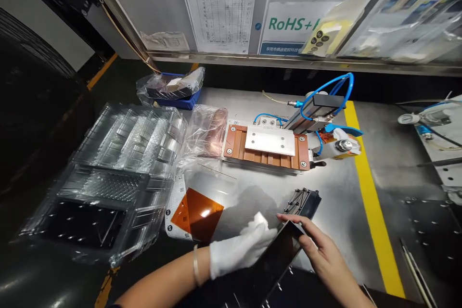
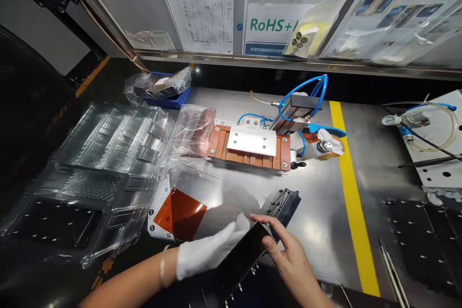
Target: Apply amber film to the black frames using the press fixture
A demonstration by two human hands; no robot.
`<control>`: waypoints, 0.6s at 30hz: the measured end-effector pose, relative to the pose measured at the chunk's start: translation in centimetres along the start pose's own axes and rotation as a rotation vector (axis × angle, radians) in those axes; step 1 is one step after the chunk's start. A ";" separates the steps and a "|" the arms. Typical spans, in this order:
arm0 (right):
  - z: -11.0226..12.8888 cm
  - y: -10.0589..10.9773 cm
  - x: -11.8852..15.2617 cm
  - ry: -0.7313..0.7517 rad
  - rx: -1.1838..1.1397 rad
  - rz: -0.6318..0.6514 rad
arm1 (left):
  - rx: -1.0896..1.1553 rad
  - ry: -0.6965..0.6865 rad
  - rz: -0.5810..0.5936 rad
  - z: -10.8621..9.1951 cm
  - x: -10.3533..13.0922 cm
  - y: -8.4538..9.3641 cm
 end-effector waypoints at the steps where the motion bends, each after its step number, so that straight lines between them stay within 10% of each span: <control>1: -1.0 0.1 0.8 -0.050 0.005 -0.027 | -0.149 0.039 0.005 0.0 1.5 0.1; 8: -3.8 -1.4 4.1 -0.095 -0.033 -0.152 | -1.129 0.326 -0.235 1.0 4.7 1.6; 18: -2.4 -2.7 7.6 -0.152 -0.214 -0.380 | -1.274 0.296 -0.103 0.8 0.4 -1.0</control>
Point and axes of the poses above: each hand's wrist, its own x-axis away from the middle knuckle, its own y-axis out of the back of the hand, z = x × y, the point moved 3 cm from there along -x, towards the middle knuckle, and after that the axes turned 6 degrees about x, right-handed, at the moved point
